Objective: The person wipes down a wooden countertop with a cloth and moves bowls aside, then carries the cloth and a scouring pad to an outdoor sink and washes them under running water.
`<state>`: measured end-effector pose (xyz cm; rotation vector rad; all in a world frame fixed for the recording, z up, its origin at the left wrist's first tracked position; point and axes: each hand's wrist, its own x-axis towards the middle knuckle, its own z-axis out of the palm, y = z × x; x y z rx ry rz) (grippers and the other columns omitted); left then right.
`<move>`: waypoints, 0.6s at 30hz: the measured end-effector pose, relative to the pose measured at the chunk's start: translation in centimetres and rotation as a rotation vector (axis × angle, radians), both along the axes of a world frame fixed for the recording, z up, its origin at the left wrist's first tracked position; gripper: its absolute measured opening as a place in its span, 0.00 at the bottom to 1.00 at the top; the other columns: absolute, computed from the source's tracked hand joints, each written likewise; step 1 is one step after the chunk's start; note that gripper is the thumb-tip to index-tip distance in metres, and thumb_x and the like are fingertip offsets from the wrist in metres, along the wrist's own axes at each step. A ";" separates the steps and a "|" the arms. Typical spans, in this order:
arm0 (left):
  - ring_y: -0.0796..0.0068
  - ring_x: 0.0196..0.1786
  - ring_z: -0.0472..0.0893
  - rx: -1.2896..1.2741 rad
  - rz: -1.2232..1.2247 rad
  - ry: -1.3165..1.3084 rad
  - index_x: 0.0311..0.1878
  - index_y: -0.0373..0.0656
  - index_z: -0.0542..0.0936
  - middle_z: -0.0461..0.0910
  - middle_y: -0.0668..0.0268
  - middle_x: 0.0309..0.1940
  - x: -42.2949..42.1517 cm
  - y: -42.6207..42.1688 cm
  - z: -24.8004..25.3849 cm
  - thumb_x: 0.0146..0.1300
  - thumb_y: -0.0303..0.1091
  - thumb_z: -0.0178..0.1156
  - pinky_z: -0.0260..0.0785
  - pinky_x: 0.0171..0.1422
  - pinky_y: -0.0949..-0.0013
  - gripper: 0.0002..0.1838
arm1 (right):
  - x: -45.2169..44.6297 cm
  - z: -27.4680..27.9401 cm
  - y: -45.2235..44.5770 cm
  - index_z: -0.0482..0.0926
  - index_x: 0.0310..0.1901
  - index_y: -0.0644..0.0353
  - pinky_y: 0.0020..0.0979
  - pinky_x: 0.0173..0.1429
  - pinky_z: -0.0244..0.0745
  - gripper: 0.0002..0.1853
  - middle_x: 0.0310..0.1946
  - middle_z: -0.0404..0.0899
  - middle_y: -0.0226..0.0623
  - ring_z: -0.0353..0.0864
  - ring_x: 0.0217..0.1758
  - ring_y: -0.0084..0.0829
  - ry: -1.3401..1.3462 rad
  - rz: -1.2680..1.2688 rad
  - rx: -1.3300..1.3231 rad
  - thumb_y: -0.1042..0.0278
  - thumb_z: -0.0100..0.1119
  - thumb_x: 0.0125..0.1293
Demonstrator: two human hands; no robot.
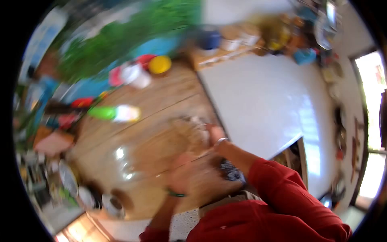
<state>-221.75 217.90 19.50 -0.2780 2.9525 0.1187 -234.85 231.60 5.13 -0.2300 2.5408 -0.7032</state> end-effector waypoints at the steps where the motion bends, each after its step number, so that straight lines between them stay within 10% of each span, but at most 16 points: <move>1: 0.69 0.45 0.73 -0.232 -0.093 -0.253 0.47 0.39 0.72 0.74 0.64 0.45 1.2 3.8 0.3 0.60 0.39 0.48 0.67 0.47 0.69 0.17 | -0.3 -0.6 0.0 0.76 0.37 0.60 0.38 0.43 0.72 0.10 0.36 0.76 0.49 0.77 0.39 0.44 0.010 0.011 -0.102 0.68 0.47 0.57; 3: 0.66 0.34 0.78 0.851 -0.342 0.359 0.46 0.45 0.74 0.76 0.66 0.39 4.0 8.9 -3.4 0.49 0.35 0.59 0.71 0.37 0.64 0.18 | -0.7 -3.6 -0.1 0.76 0.37 0.59 0.35 0.41 0.73 0.12 0.32 0.77 0.43 0.78 0.36 0.38 -0.573 -0.509 -0.821 0.63 0.45 0.59; 4: 0.64 0.41 0.77 0.912 -0.270 0.184 0.47 0.45 0.73 0.73 0.63 0.47 4.5 11.0 -3.8 0.49 0.37 0.60 0.70 0.43 0.62 0.20 | -0.7 -5.9 0.0 0.76 0.37 0.59 0.34 0.40 0.74 0.13 0.30 0.78 0.40 0.78 0.34 0.35 -0.781 -0.731 -1.008 0.61 0.43 0.60; 9: 0.61 0.61 0.62 0.520 -0.182 0.186 0.48 0.41 0.71 0.64 0.60 0.57 4.8 14.8 -7.7 0.52 0.32 0.53 0.65 0.55 0.62 0.18 | -0.6 2.5 -1.3 0.77 0.40 0.60 0.34 0.44 0.75 0.17 0.34 0.79 0.37 0.79 0.38 0.34 -0.955 -0.872 -1.083 0.57 0.46 0.57; 18: 0.60 0.42 0.73 0.610 0.061 0.376 0.34 0.42 0.71 0.73 0.61 0.37 10.0 9.5 -9.5 0.47 0.28 0.54 0.67 0.46 0.63 0.08 | -0.3 2.3 -0.9 0.75 0.45 0.56 0.36 0.53 0.70 0.21 0.43 0.77 0.36 0.75 0.48 0.36 -0.910 -0.666 -1.117 0.53 0.43 0.57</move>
